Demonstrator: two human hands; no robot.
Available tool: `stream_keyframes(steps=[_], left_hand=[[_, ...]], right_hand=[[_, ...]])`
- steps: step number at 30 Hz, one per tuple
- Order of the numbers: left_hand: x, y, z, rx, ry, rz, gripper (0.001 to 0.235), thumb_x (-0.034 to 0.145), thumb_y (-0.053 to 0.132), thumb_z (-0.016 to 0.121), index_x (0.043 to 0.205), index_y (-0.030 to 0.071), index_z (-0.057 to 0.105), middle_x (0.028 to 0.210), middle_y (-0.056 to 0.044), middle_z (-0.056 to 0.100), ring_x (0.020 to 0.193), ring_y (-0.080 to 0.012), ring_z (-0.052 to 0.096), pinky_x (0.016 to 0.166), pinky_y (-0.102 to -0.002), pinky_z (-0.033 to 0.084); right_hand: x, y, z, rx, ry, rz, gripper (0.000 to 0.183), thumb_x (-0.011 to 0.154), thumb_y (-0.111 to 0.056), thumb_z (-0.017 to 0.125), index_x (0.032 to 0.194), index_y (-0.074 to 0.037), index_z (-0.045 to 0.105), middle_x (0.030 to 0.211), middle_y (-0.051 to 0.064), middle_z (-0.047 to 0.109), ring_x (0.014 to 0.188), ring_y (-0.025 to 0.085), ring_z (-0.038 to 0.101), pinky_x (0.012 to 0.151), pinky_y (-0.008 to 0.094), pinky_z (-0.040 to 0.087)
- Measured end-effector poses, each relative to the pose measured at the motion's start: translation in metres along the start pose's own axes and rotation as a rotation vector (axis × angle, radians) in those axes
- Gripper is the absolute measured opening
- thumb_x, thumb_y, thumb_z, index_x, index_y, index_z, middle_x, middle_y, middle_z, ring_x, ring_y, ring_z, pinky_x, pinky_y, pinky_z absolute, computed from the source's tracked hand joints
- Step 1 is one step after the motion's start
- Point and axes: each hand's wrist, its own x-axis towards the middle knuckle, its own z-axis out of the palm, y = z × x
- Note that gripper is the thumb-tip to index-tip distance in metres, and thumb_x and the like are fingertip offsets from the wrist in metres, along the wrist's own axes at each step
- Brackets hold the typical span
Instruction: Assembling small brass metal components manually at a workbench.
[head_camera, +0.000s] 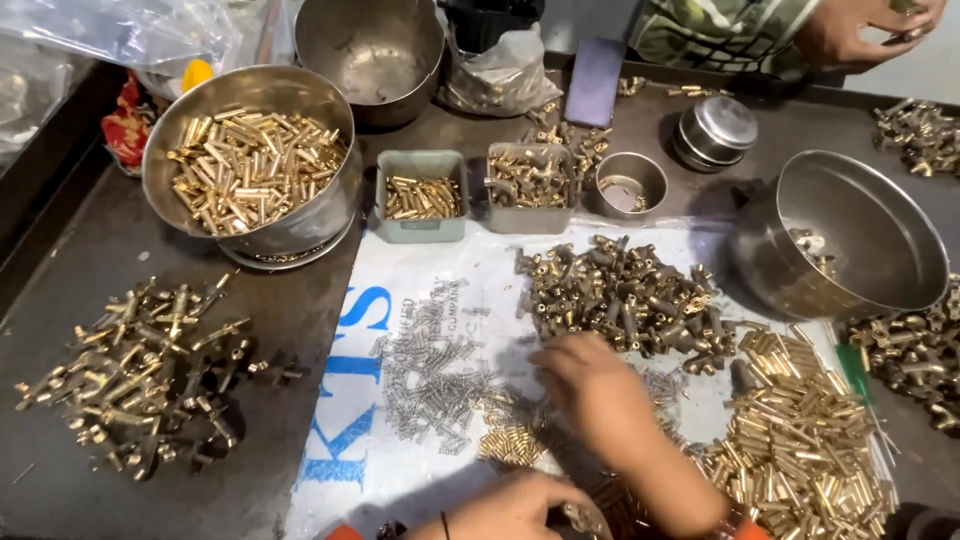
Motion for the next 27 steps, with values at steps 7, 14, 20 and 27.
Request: stream_keyframes(steps=[7, 14, 20, 27], left_hand=[[-0.017, 0.009, -0.023, -0.239, 0.097, 0.11, 0.039, 0.092, 0.01, 0.07, 0.131, 0.007, 0.069, 0.083, 0.0, 0.068, 0.069, -0.0039, 0.055, 0.059, -0.025, 0.044], [-0.016, 0.017, -0.023, -0.419, 0.418, 0.029, 0.037, 0.085, 0.0, 0.063, 0.121, 0.005, 0.07, 0.083, 0.003, 0.066, 0.072, -0.0026, 0.059, 0.061, -0.023, 0.047], [-0.011, 0.033, -0.008, -0.592, 0.347, 0.0, 0.044, 0.082, -0.006, 0.063, 0.125, 0.004, 0.07, 0.09, 0.005, 0.065, 0.077, -0.0023, 0.06, 0.061, -0.021, 0.045], [0.007, 0.023, 0.009, -0.581, 0.334, 0.114, 0.038, 0.083, -0.012, 0.062, 0.119, -0.007, 0.071, 0.093, -0.003, 0.068, 0.083, -0.0055, 0.063, 0.067, -0.021, 0.048]], right_hand=[[0.017, -0.004, 0.046, -0.219, -0.086, -0.13, 0.031, 0.066, -0.006, 0.072, 0.097, -0.005, 0.073, 0.101, 0.008, 0.069, 0.1, 0.031, 0.065, 0.095, 0.044, 0.054], [-0.043, 0.003, 0.008, 0.561, -0.103, 0.277, 0.018, 0.078, -0.004, 0.078, 0.096, -0.01, 0.079, 0.103, 0.006, 0.077, 0.099, 0.021, 0.075, 0.091, 0.037, 0.061], [-0.089, 0.014, 0.012, 0.668, 0.066, 0.17, 0.016, 0.074, 0.0, 0.085, 0.089, -0.004, 0.081, 0.095, 0.008, 0.081, 0.099, 0.023, 0.077, 0.091, 0.04, 0.057], [-0.109, 0.013, 0.0, 0.793, 0.22, 0.192, 0.012, 0.075, -0.002, 0.085, 0.087, -0.002, 0.082, 0.099, 0.01, 0.08, 0.104, 0.026, 0.073, 0.095, 0.044, 0.058]])
